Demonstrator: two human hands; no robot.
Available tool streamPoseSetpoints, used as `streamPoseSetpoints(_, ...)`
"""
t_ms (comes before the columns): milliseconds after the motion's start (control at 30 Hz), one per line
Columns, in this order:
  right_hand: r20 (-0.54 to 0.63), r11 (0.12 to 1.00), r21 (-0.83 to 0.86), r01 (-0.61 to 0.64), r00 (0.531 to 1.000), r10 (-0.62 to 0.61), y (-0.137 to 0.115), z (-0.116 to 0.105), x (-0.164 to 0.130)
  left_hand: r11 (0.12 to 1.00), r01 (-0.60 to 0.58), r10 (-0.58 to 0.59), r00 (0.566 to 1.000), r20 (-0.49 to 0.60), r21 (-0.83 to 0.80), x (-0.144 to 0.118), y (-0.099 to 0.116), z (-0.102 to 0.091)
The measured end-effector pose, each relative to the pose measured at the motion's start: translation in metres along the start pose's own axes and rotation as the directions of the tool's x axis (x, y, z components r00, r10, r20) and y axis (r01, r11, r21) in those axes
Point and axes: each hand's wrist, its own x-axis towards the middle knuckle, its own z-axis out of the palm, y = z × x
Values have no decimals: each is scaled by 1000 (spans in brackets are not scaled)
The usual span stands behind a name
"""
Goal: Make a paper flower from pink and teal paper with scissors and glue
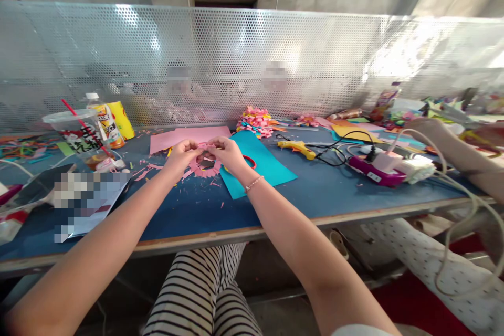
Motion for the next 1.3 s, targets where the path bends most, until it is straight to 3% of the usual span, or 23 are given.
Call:
streamPoseSetpoints(100,19,1000,8,22,1000,-22,-1,0,-1,972,-139,134,990,40,188,-1,-2,-1)
streamPoseSetpoints(233,34,998,33,45,998,-46,0,0,-1,873,-325,313,945,93,362,-2,-2,-2)
streamPoseSetpoints(433,57,991,117,-70,996,63,-6,2,-3,909,-223,226,974,32,352,-3,1,-2)
streamPoseSetpoints(600,37,962,222,-160,987,156,-12,5,-5,883,-297,295,953,63,364,-5,4,-2)
streamPoseSetpoints(800,47,962,224,-154,988,147,-14,4,-6,822,-393,395,915,84,413,-7,4,1)
streamPoseSetpoints(1300,72,958,239,-155,987,142,-13,5,-6,948,-223,226,974,16,227,-9,11,2)
